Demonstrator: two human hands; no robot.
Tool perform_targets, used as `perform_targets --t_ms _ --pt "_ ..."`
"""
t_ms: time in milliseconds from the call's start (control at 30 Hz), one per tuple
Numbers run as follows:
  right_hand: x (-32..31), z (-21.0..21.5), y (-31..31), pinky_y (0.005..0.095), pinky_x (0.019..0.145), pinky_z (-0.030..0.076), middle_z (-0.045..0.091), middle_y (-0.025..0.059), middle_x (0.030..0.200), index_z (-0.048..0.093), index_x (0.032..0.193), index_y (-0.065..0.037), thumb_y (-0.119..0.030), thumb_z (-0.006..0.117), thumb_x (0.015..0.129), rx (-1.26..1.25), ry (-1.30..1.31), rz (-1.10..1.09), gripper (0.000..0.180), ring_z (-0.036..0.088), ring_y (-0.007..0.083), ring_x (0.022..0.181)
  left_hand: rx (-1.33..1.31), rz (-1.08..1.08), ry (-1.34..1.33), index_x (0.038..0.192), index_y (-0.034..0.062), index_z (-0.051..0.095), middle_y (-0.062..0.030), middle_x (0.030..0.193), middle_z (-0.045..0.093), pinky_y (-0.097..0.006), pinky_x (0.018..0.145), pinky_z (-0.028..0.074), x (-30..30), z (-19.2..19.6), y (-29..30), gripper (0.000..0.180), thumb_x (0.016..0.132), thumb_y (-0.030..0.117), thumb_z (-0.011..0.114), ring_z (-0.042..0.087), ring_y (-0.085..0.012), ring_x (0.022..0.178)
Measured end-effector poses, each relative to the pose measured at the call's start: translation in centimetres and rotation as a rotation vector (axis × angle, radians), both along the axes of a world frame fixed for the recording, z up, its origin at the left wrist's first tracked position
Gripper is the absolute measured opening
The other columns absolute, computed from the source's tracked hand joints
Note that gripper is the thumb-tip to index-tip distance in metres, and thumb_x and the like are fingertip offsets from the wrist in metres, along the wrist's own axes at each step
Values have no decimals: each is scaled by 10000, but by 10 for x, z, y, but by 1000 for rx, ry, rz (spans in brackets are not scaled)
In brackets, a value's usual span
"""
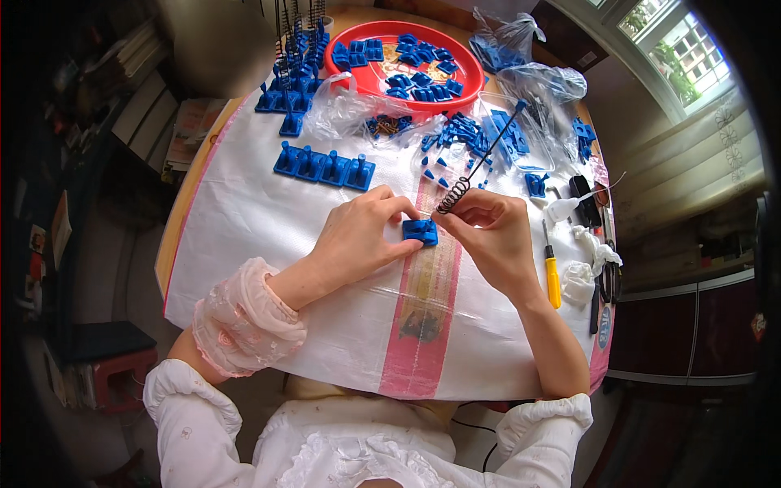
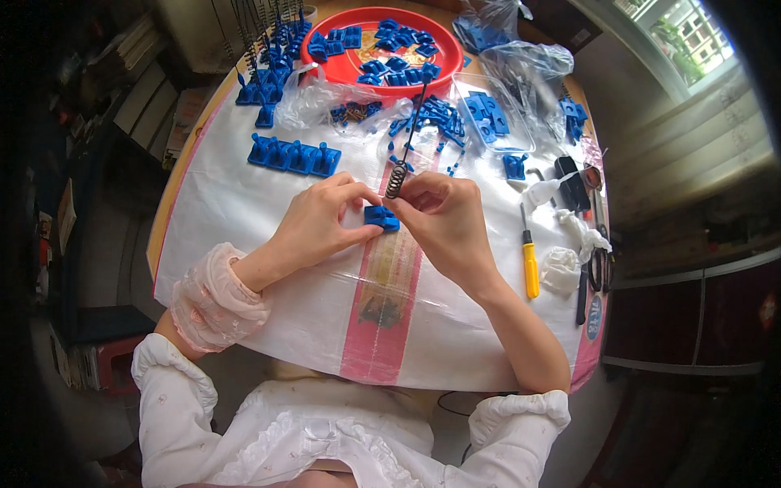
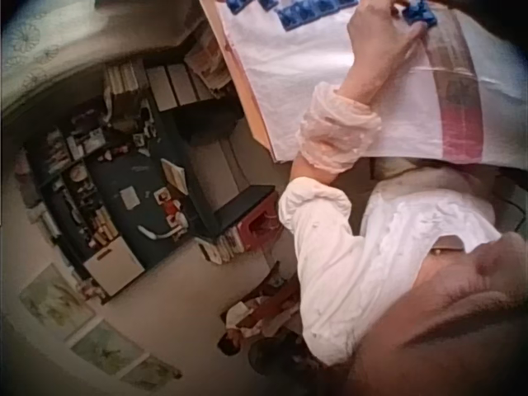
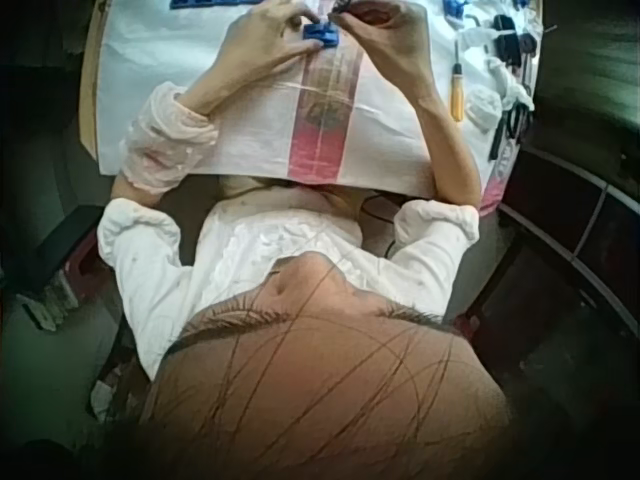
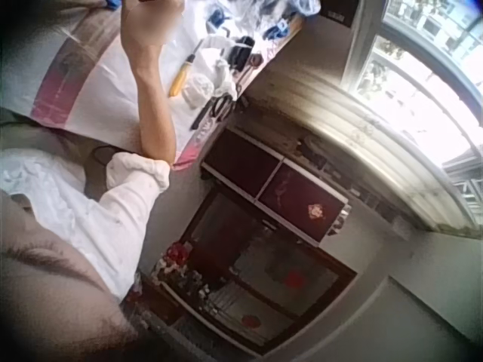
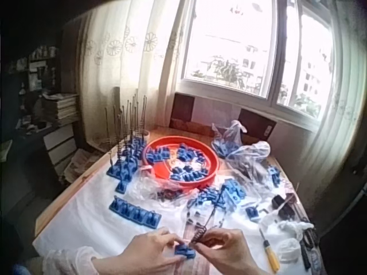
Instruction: Manually assembling small blue plastic parts using a wire spring and adhesive.
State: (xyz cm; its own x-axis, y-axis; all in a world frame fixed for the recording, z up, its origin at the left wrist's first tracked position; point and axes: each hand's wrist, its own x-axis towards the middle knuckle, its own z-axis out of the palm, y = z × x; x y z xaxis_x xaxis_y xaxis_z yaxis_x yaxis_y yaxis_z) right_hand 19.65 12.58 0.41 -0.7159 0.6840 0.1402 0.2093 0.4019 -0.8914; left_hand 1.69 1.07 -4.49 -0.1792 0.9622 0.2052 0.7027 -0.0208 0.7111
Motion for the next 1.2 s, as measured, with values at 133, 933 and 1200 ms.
perform_targets --t_ms 133,933,1200 --pt "3 3 0 239 668 552 756 78 790 761 901 59 -56 802 882 -6 -19 -2 124 703 90 726 5 2 -13 1054 164 781 -34 880 664 -329 691 505 0 0 1 305 802 304 879 606 -185 739" --pt "2 -3 6 272 712 542 727 86 845 739 931 62 -39 799 880 89 26 58 129 696 121 780 16 12 -47 1058 173 823 -19 851 645 -309 650 467 -2 -3 1 317 789 326 897 549 -149 696" --pt "1 -7 6 282 697 523 714 87 837 738 924 61 -34 799 873 106 32 57 124 657 124 748 3 14 -40 1057 166 829 -17 843 628 -307 638 453 -2 -2 1 323 788 329 900 527 -140 680"
